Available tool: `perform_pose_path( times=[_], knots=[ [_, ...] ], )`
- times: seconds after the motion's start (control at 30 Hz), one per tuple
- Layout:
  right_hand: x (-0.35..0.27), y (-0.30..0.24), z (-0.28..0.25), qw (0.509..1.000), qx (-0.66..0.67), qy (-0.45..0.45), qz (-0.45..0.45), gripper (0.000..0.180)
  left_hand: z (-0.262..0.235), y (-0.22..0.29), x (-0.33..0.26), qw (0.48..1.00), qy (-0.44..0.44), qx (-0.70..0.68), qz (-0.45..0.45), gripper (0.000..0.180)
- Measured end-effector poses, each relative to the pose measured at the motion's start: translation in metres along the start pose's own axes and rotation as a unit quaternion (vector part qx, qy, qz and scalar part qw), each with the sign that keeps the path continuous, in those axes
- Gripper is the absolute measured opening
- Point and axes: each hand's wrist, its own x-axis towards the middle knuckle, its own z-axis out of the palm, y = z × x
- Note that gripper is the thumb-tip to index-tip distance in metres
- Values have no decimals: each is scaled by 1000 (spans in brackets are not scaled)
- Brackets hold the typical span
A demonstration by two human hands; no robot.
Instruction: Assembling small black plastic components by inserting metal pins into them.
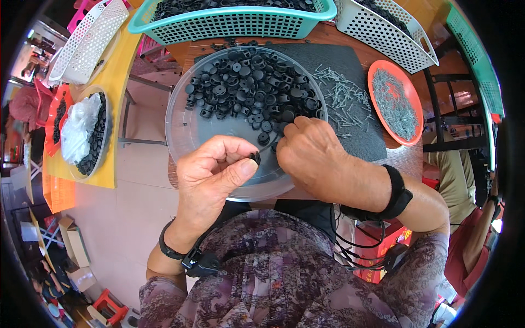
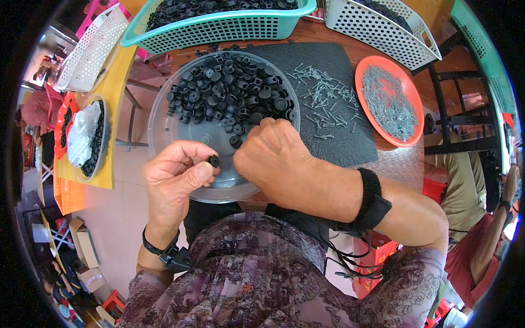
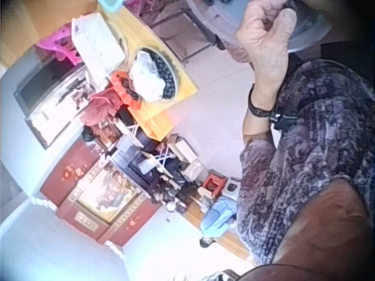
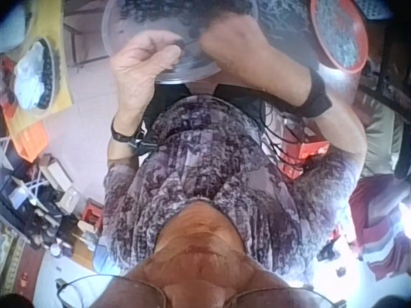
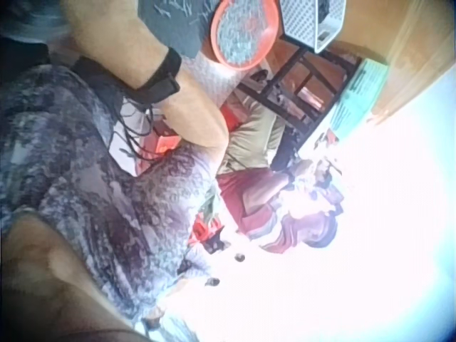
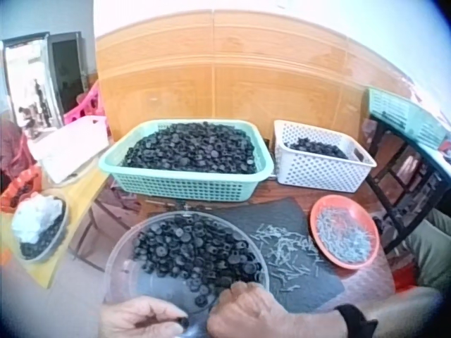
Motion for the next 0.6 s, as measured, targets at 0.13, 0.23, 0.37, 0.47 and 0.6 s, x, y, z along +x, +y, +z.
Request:
perform_pose_path(
  times=[0.13, 0.23, 0.37, 0.47, 0.6],
  knots=[
    [-3, -2, 3, 1000, 2, 6, 7, 18, -1, 2, 1, 1000, 2, -4, -7, 21],
    [-2, -3, 1, 1000, 0, -6, 13, 19, -4, 4, 2, 1000, -22, 9, -20, 17],
    [-1, -1, 2, 1000, 17, -8, -2, 18, -4, 5, 2, 1000, -11, -3, -26, 18],
    [-3, 0, 5, 997, 63, 52, 4, 17, -5, 3, 2, 1000, -8, -9, -18, 17],
    [-4, -5, -5, 980, 131, 149, 0, 18, -7, 5, 5, 998, -19, -53, -26, 17]
  ],
)
